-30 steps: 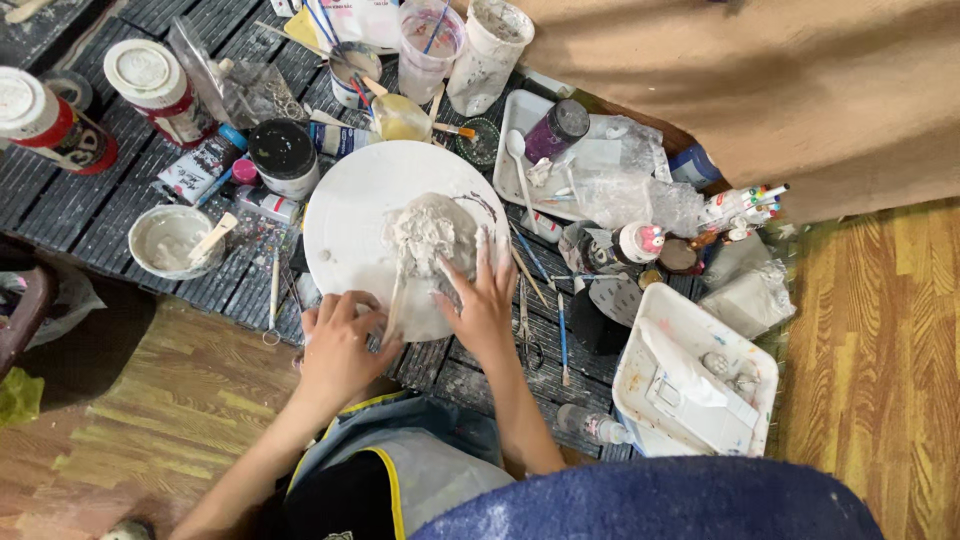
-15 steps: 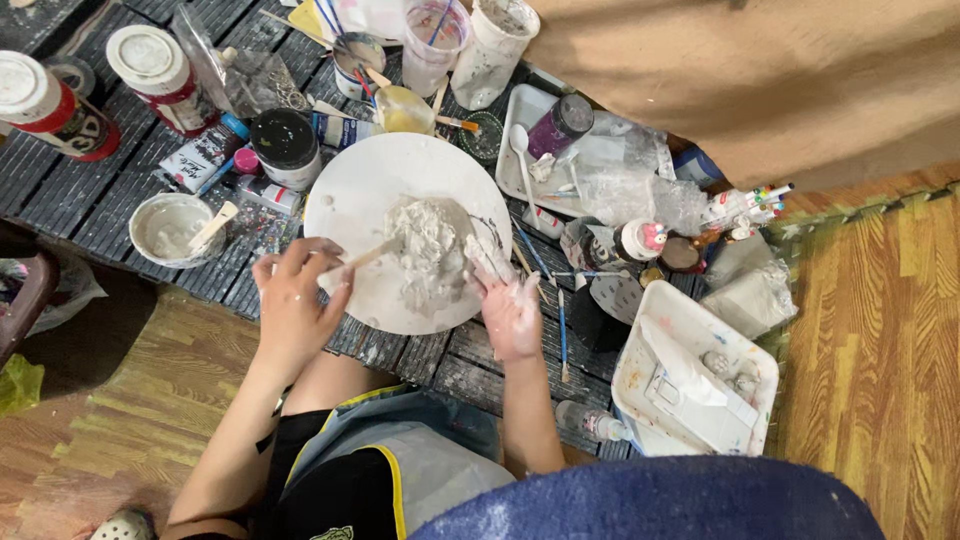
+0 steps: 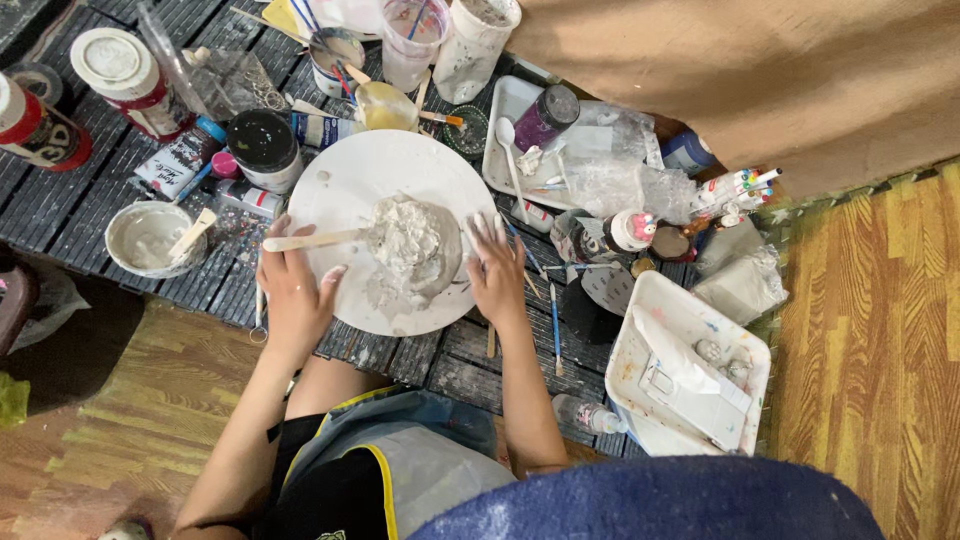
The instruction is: The person scoops a white paste from a small container onto a white plate using a wooden stick, then pours a white powder from a larger container onto the plate. They mix the paste and powder together with the stick and by hand, then wipe the mixture off their hands with a tissue.
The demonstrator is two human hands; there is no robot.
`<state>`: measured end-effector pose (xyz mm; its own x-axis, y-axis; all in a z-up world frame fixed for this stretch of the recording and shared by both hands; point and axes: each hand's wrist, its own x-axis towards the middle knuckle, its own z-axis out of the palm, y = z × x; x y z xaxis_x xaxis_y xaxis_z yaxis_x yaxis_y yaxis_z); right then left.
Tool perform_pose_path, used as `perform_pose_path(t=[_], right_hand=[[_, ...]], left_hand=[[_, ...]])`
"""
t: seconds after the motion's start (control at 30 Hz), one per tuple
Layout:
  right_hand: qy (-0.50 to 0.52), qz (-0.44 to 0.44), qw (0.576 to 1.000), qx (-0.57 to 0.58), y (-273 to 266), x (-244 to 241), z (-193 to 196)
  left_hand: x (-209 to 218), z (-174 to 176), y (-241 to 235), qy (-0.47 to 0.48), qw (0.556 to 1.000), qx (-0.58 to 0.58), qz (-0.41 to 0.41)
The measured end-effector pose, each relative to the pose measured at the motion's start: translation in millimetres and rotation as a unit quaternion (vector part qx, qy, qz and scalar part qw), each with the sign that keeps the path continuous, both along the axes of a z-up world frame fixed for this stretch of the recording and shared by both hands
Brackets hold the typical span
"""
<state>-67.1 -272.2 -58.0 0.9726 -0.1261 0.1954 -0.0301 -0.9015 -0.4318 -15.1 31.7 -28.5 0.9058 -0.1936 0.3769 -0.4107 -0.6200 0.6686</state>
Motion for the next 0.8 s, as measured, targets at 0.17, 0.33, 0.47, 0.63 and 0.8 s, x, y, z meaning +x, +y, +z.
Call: perform_pose_path(t=[0.17, 0.33, 0.47, 0.63, 0.8], right_hand=[[0.041, -0.027, 0.996, -0.075, 13.3, -13.1, 11.3], [0.007, -0.028, 0.986, -0.164, 28.2, -42.2, 23.4], [0.004, -0.046, 0.980, -0.194, 45.5, -61.5, 24.4], [0.044, -0.062, 0.989, -0.124, 33.3, -74.8, 22.3], [-0.051, -0.023, 0.993, 0.104, -23.0, -38.7, 24.6]], left_hand=[[14.3, -14.8, 11.6, 0.019, 0.999, -0.003, -0.033], [29.2, -29.7, 15.6, -0.008, 0.999, -0.026, -0.047], [45.1, -32.1, 20.0, 0.007, 0.997, -0.057, -0.059], [53.8, -22.3, 21.8, 0.025, 0.995, -0.060, -0.069], [56.6, -18.5, 18.9, 0.027, 0.992, -0.086, -0.089]])
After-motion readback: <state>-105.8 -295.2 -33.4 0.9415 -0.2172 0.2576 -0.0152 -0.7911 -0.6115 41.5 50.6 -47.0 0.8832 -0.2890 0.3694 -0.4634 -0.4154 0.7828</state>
